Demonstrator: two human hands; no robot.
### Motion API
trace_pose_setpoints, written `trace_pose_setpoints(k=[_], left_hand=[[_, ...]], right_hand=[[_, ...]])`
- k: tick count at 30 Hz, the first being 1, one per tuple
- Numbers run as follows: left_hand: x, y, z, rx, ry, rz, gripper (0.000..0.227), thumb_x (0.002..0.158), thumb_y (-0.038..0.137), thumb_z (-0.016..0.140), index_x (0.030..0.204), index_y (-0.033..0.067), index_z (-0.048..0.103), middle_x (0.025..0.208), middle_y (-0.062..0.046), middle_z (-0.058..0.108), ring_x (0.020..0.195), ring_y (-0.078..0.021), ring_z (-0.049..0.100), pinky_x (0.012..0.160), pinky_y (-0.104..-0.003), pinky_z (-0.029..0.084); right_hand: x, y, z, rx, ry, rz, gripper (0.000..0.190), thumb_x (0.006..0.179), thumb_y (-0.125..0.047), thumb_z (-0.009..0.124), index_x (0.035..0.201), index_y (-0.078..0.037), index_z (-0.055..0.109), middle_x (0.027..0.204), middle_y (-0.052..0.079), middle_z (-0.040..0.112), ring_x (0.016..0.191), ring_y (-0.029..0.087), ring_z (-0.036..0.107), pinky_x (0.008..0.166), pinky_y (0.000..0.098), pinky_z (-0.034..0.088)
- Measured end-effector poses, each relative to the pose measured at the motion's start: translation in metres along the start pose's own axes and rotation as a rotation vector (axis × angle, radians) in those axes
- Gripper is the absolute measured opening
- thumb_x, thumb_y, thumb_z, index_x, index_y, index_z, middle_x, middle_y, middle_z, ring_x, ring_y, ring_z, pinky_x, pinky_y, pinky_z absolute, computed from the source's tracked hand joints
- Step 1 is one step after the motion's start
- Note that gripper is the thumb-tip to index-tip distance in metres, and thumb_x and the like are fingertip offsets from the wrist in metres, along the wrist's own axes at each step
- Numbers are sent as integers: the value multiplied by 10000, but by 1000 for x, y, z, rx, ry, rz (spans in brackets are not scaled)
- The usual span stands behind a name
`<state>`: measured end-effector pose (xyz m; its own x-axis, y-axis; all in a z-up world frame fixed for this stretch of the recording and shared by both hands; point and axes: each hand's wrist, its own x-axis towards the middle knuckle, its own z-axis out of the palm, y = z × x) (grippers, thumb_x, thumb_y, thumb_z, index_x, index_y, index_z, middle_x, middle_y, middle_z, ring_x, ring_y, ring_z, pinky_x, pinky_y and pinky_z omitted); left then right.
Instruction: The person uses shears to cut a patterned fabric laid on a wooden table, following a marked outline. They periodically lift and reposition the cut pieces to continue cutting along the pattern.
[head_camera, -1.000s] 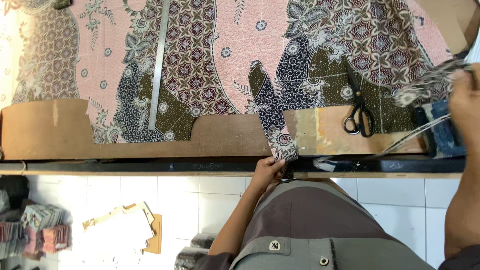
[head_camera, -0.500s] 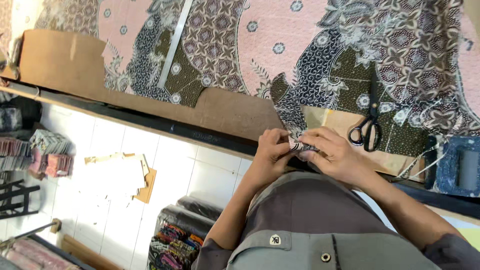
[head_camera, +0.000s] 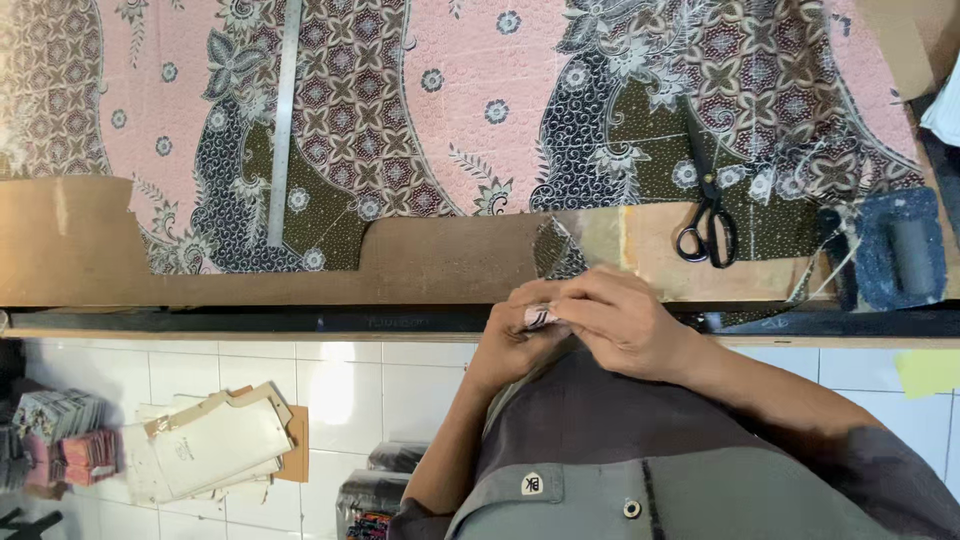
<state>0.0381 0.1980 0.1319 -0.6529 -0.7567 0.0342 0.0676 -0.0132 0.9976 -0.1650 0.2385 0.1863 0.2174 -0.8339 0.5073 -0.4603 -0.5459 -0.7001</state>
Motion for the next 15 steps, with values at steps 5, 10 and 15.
trace_pose_setpoints(k=[5, 10, 15], left_hand=[[0, -19, -20, 213, -129, -62, 202, 877, 107, 820, 1031, 14, 729, 1000, -97, 741, 905, -196, 706, 869, -318, 540], [-3, -41, -36, -51, -161, -119, 263, 911, 152, 777, 1109, -10, 718, 1077, -87, 744, 955, -121, 664, 893, -307, 531], [-18, -49, -91, -2, -49, -254, 211, 931, 147, 797, 1012, -39, 740, 936, -95, 701, 908, -134, 637, 848, -311, 525]], right_hand=[[1, -5, 6, -61, 130, 294, 195, 862, 72, 730, 1019, -34, 681, 986, 129, 698, 759, 228, 666, 666, 317, 515], [4, 5, 19, -105, 334, 358, 86, 1069, 52, 732, 1110, 16, 666, 1022, 141, 689, 879, 158, 640, 767, 237, 486], [9, 41, 36, -1, 452, 544, 70, 1103, 46, 720, 1105, 21, 654, 1013, 61, 654, 836, 65, 564, 753, 202, 463]])
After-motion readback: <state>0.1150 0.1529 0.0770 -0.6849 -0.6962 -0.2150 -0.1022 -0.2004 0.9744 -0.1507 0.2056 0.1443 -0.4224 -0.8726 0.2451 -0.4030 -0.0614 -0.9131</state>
